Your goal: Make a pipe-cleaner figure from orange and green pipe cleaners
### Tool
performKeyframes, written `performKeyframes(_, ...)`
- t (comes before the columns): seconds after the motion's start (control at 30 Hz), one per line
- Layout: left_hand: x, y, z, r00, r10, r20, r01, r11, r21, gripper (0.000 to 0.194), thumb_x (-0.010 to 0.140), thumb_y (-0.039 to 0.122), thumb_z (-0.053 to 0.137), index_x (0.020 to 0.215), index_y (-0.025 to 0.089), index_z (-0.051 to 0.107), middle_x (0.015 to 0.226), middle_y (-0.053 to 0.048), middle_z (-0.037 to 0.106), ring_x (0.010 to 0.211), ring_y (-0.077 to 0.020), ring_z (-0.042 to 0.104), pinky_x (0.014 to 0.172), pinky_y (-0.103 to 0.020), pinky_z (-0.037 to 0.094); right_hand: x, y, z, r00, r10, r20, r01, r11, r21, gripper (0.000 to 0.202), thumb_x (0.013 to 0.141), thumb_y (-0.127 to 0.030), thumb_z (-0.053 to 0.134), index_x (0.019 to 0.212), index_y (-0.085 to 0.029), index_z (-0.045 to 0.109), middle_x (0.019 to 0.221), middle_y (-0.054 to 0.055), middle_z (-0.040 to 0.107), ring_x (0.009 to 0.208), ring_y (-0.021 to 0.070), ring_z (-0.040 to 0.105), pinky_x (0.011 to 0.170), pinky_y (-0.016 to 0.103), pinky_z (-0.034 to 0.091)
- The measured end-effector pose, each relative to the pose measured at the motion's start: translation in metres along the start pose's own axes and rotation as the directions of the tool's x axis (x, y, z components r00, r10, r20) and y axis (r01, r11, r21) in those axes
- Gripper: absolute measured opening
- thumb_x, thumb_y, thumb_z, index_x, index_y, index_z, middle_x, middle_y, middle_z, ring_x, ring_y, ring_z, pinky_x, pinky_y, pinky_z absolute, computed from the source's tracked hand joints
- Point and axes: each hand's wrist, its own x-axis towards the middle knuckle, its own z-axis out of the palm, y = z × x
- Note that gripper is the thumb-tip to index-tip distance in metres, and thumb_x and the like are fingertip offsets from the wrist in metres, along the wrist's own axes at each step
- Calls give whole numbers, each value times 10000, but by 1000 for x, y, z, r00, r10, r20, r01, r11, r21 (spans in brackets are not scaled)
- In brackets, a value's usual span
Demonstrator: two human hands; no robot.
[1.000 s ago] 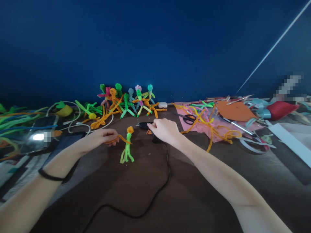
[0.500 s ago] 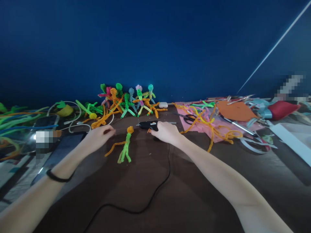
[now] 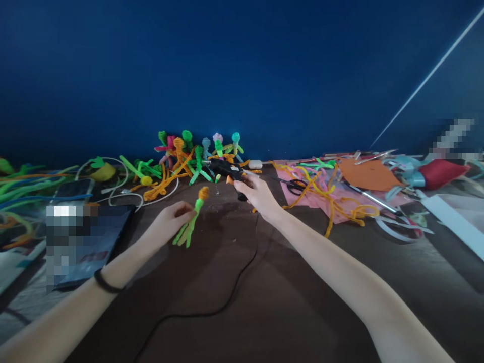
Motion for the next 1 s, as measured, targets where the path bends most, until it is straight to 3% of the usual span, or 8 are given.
performKeyframes(0.13, 1, 2, -3, 997, -75, 34, 82, 918, -387, 157, 720, 333, 557, 711, 188, 498, 647, -10, 630, 592, -141, 550, 567, -256, 396, -3, 0, 4, 993, 24, 120, -62, 945, 320, 288, 696, -317, 604, 931, -168, 533, 844, 6, 551, 629, 70, 507, 487, 176, 410)
performKeyframes(0.3, 4, -2, -6, 993, -81, 85, 115, 814, -570, 208, 694, 315, 618, 824, 170, 543, 741, -29, 671, 572, -115, 555, 550, -236, 407, -6, 5, 5, 938, 77, 338, -238, 852, 467, 290, 687, -201, 621, 902, -204, 426, 812, -8, 592, 643, 119, 611, 532, 241, 500)
performKeyframes(0.47, 10, -9, -6, 993, -63, 98, 111, 768, -631, 307, 643, 278, 672, 914, 164, 585, 771, -22, 649, 669, -114, 560, 560, -211, 383, -6, 16, 7, 877, 8, 481, -278, 824, 493, 264, 693, -184, 620, 925, -170, 494, 894, 36, 615, 729, 141, 624, 600, 256, 514)
performKeyframes(0.67, 9, -11, -4, 996, -67, 61, 90, 793, -603, 204, 658, 272, 652, 818, 161, 590, 718, 12, 583, 601, -89, 506, 515, -207, 328, -10, 22, 13, 826, -50, 561, -278, 830, 484, 266, 666, -137, 596, 927, -148, 544, 959, 71, 611, 717, 135, 603, 601, 247, 451)
performKeyframes(0.83, 6, -6, 1, 996, -56, 67, 85, 805, -587, 212, 669, 294, 636, 813, 167, 545, 715, 4, 631, 511, -71, 439, 474, -207, 293, -9, 31, 14, 810, -109, 576, -269, 804, 531, 191, 621, -112, 553, 809, -141, 537, 782, 14, 589, 531, 97, 534, 558, 258, 392)
performKeyframes(1.0, 5, -3, 10, 994, -57, 89, 98, 805, -585, 241, 654, 318, 649, 814, 151, 581, 689, -22, 650, 551, -101, 499, 531, -229, 374, -9, 34, 16, 792, -99, 602, -257, 841, 477, 166, 641, -154, 573, 804, -123, 551, 713, 7, 564, 493, 80, 493, 534, 246, 369)
